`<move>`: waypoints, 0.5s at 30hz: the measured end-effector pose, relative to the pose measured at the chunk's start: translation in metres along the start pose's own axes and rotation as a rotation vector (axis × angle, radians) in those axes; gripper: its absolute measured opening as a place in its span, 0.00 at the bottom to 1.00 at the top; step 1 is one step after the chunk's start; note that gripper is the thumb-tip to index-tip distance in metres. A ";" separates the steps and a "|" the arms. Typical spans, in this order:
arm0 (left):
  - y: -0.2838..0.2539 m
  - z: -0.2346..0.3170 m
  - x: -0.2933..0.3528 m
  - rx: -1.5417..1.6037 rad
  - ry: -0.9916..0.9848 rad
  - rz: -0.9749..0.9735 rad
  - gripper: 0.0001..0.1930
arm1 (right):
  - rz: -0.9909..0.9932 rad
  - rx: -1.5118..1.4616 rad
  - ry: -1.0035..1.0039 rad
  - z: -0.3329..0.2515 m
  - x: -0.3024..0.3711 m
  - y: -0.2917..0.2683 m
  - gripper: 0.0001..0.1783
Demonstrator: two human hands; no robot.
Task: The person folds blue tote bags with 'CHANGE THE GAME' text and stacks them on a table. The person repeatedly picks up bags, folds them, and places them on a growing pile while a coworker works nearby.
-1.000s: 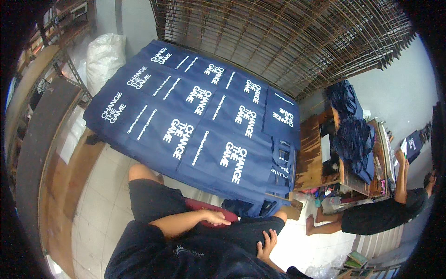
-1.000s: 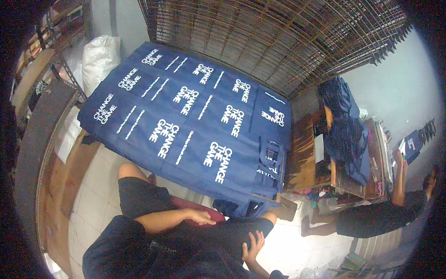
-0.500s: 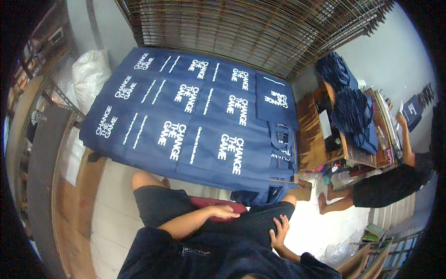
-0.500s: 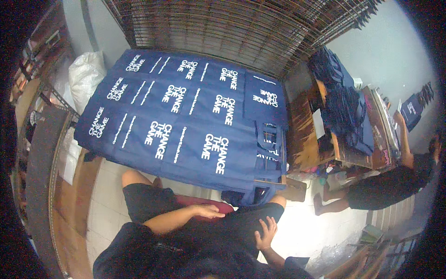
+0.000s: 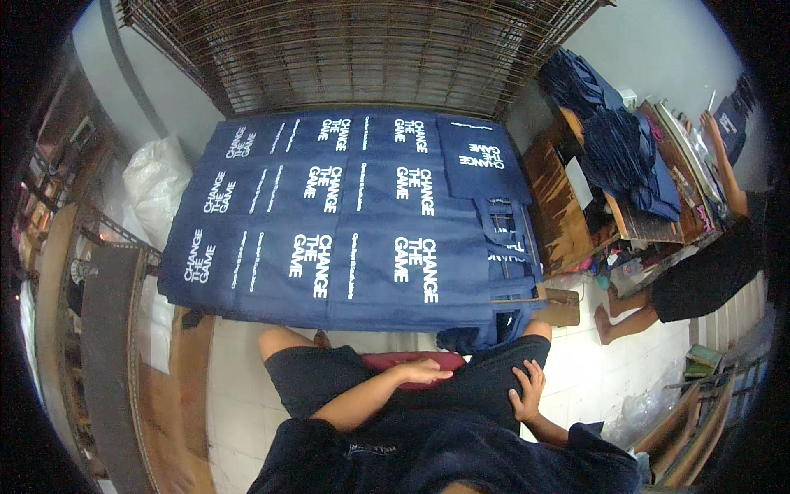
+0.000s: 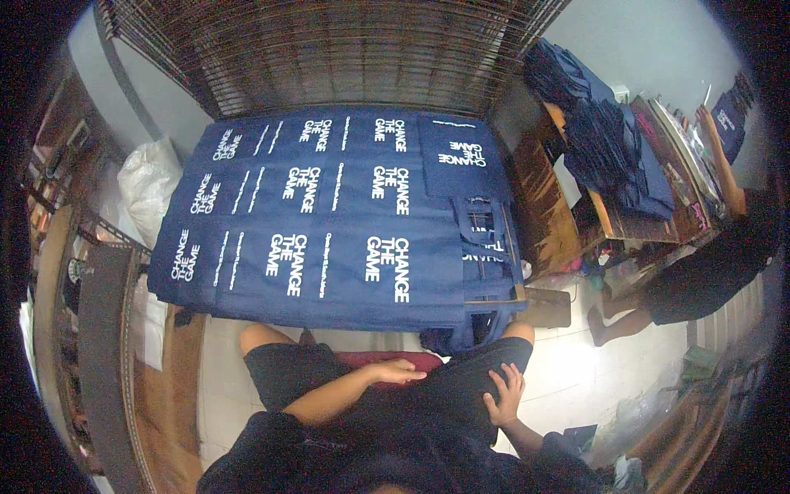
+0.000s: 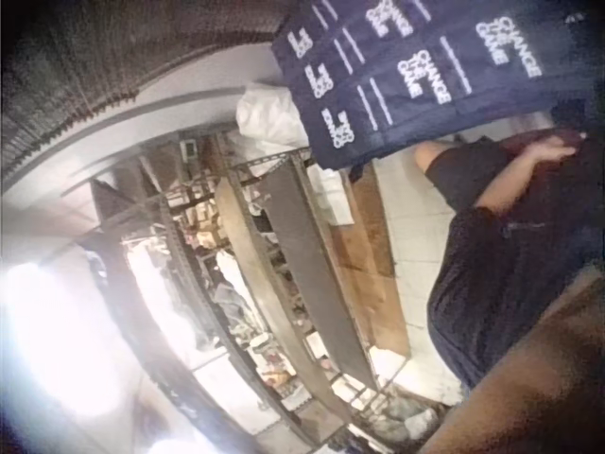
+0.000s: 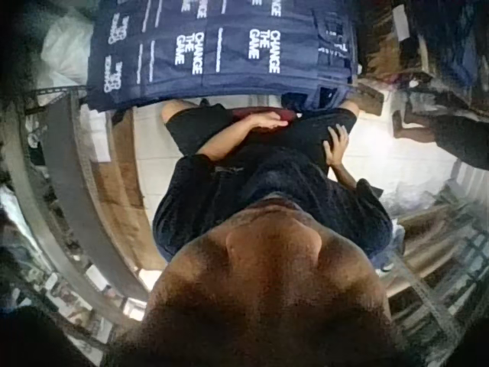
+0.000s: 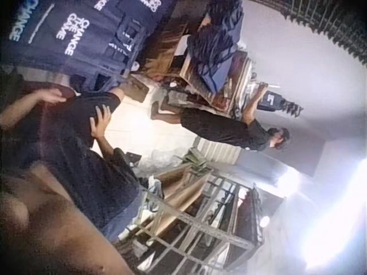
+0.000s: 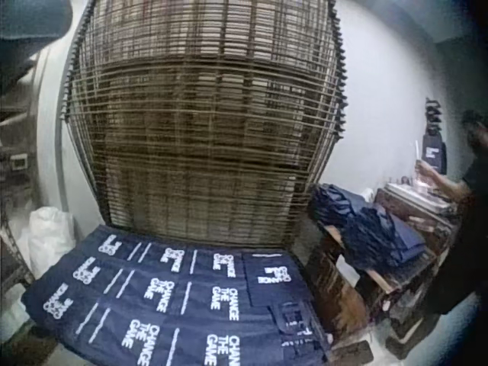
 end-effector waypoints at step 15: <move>0.002 0.001 0.000 -0.005 -0.030 0.027 0.33 | -0.005 0.035 -0.012 -0.004 0.006 -0.002 0.29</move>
Point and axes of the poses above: each hand's wrist, its own x-axis away from the middle knuckle, its own y-axis out of the palm, z = x × y, the point moved 3 cm from there along -x, towards the middle knuckle, and after that the axes turned 2 degrees about -x, right-handed, at the moved point
